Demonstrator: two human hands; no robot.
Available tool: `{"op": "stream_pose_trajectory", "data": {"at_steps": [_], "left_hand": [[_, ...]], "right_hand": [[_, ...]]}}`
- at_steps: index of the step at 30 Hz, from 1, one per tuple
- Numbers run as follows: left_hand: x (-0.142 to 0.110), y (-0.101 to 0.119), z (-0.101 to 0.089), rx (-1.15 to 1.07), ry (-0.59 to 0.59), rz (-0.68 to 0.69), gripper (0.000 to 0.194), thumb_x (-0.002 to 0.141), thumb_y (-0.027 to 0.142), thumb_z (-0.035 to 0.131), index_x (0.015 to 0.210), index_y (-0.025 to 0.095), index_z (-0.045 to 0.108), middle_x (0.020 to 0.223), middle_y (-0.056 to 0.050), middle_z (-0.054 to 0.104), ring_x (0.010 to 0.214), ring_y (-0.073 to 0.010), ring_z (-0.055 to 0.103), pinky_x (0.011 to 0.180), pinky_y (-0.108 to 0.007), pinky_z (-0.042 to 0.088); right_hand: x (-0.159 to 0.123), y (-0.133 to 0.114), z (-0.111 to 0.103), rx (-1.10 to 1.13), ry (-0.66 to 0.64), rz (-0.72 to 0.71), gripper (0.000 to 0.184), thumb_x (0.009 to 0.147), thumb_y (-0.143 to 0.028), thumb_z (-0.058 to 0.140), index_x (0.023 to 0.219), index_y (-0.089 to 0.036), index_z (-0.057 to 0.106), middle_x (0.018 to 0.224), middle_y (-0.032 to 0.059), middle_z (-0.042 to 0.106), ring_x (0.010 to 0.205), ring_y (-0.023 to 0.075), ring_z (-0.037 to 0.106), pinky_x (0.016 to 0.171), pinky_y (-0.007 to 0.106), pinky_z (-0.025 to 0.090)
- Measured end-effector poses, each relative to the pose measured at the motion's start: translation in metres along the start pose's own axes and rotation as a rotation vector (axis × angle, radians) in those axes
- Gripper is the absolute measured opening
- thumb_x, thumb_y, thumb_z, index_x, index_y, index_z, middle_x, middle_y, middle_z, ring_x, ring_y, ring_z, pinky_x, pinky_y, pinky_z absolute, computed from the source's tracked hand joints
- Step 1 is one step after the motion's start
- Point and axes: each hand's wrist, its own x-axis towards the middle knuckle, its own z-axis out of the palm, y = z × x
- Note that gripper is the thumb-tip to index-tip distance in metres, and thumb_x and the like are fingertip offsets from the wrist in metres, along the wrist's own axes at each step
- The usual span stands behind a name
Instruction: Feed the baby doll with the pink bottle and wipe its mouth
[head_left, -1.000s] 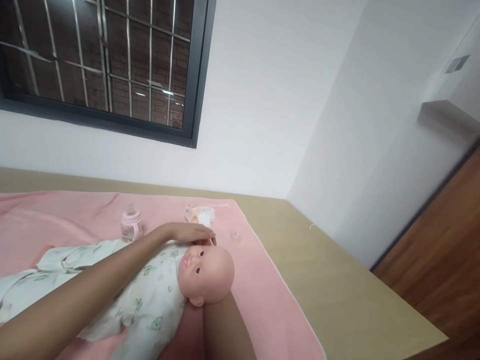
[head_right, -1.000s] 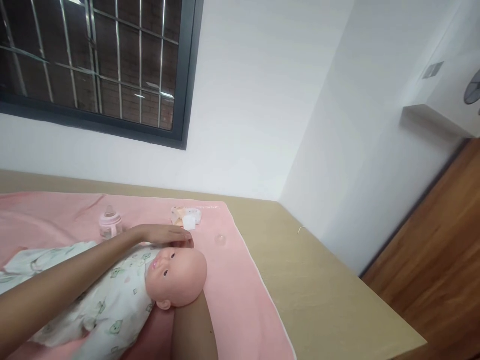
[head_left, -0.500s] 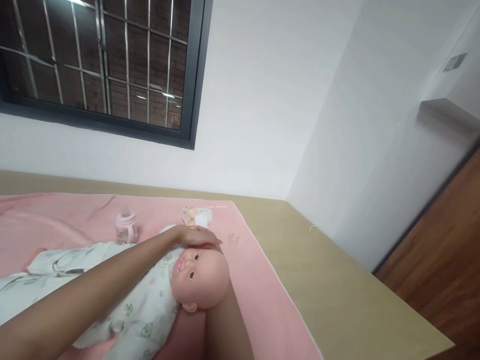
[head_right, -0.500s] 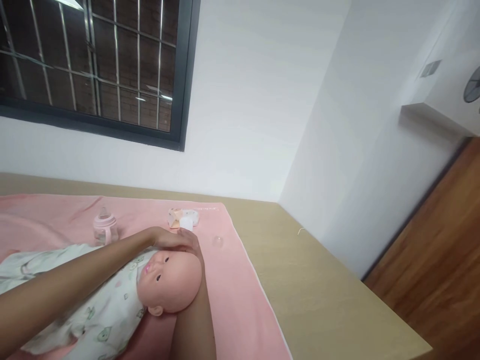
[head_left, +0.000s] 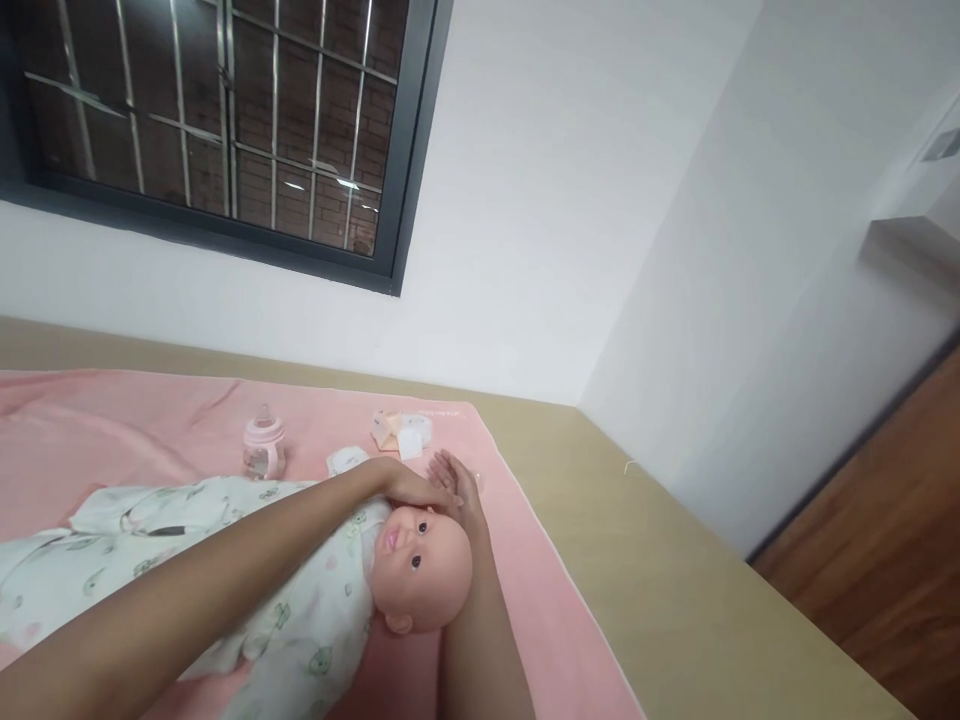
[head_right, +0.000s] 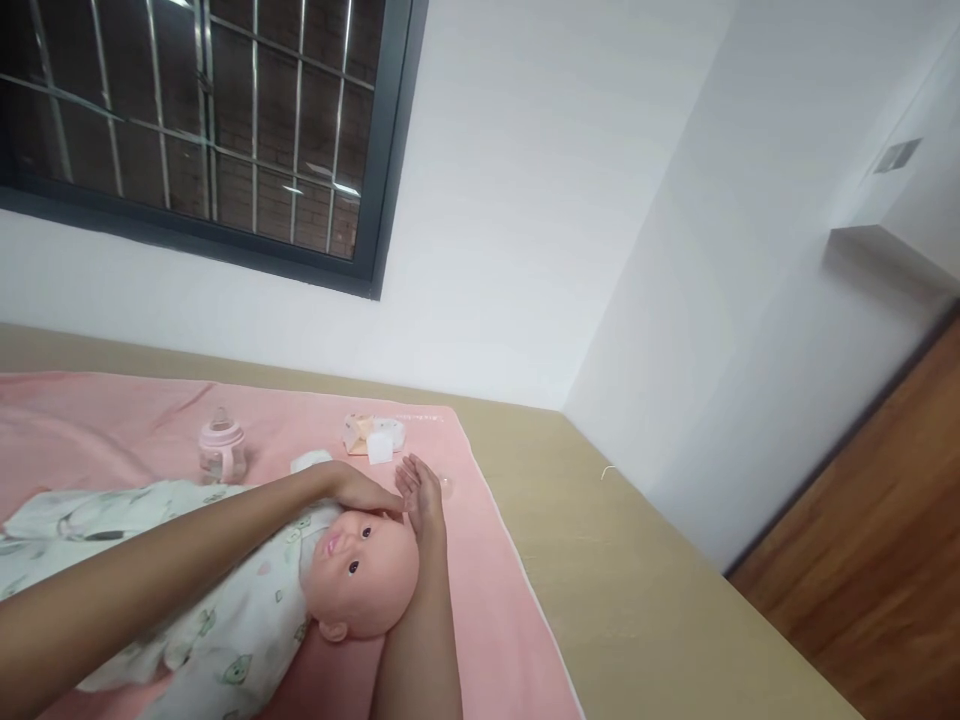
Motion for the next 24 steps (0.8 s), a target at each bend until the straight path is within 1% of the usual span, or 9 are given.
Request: {"op": "stream_pose_trajectory", "data": {"at_steps": [2,3,6,8,11,14,16,19,24], "left_hand": [[-0.006,0.002,-0.005,0.016,0.001,0.002,0.051,0.081,0.063,0.043,0.083,0.02,0.071,0.078,-0.006,0.071,0.075,-0.0232,0.065,0.073,-0.033,0.052],[-0.012,0.003,-0.009,0.028,0.04,0.015,0.051,0.081,0.062,0.044,0.087,0.02,0.071,0.083,-0.007,0.072,0.078,-0.0233,0.065,0.076,-0.033,0.051],[-0.038,0.005,-0.018,0.069,0.261,0.066,0.044,0.083,0.054,0.047,0.101,0.02,0.068,0.103,-0.008,0.07,0.094,-0.025,0.062,0.086,-0.033,0.046],[-0.057,0.004,-0.022,0.088,0.409,0.077,0.043,0.087,0.05,0.043,0.109,0.02,0.064,0.11,-0.008,0.067,0.099,-0.026,0.06,0.087,-0.033,0.045],[-0.084,0.0,-0.021,0.061,0.587,0.071,0.043,0.089,0.05,0.04,0.109,0.02,0.064,0.11,-0.007,0.067,0.098,-0.0257,0.061,0.084,-0.032,0.046],[-0.102,-0.005,-0.017,-0.034,0.704,0.057,0.04,0.088,0.053,0.044,0.102,0.022,0.066,0.105,-0.005,0.068,0.095,-0.0247,0.062,0.08,-0.032,0.049],[-0.11,-0.007,-0.013,-0.101,0.734,0.052,0.04,0.087,0.055,0.045,0.099,0.023,0.067,0.103,-0.005,0.069,0.096,-0.0248,0.062,0.076,-0.03,0.05],[-0.116,-0.009,-0.01,-0.177,0.734,0.057,0.039,0.086,0.056,0.047,0.099,0.024,0.066,0.102,-0.004,0.069,0.098,-0.0244,0.063,0.071,-0.028,0.05],[-0.119,-0.012,-0.011,-0.188,0.712,0.035,0.041,0.085,0.055,0.049,0.104,0.023,0.065,0.098,-0.004,0.068,0.093,-0.0231,0.063,0.068,-0.027,0.05]], "right_hand": [[0.0,-0.001,0.0,0.005,-0.019,0.01,0.026,0.073,-0.038,0.065,0.091,-0.019,0.066,0.113,0.0099,0.066,0.11,0.0193,0.062,0.089,0.027,0.052],[0.001,-0.001,0.0,0.005,-0.032,0.016,0.025,0.073,-0.037,0.065,0.091,-0.019,0.066,0.112,0.0095,0.066,0.109,0.0194,0.062,0.088,0.027,0.053],[0.004,-0.003,0.0,0.002,-0.073,0.039,0.028,0.07,-0.034,0.069,0.093,-0.018,0.066,0.111,0.0082,0.066,0.102,0.0188,0.064,0.087,0.029,0.053],[0.007,-0.004,-0.001,0.001,-0.103,0.059,0.033,0.066,-0.029,0.073,0.096,-0.017,0.065,0.108,0.0082,0.066,0.097,0.0188,0.066,0.089,0.032,0.053],[0.013,-0.007,-0.001,-0.009,-0.167,0.095,0.04,0.06,-0.021,0.077,0.098,-0.015,0.064,0.109,0.0093,0.065,0.098,0.0213,0.066,0.094,0.039,0.052],[0.021,-0.008,0.001,-0.043,-0.224,0.14,0.04,0.059,-0.016,0.077,0.096,-0.015,0.064,0.115,0.0102,0.061,0.102,0.0238,0.066,0.097,0.042,0.051],[0.026,-0.008,0.003,-0.079,-0.243,0.169,0.037,0.058,-0.013,0.075,0.094,-0.013,0.065,0.113,0.0108,0.062,0.103,0.0245,0.066,0.099,0.043,0.05],[0.033,-0.006,0.006,-0.12,-0.263,0.199,0.033,0.059,-0.009,0.074,0.091,-0.011,0.066,0.103,0.0111,0.065,0.104,0.0245,0.066,0.1,0.041,0.05],[0.038,-0.005,0.009,-0.158,-0.284,0.217,0.03,0.062,-0.01,0.073,0.09,-0.011,0.066,0.094,0.011,0.069,0.102,0.0231,0.067,0.099,0.038,0.05]]}}
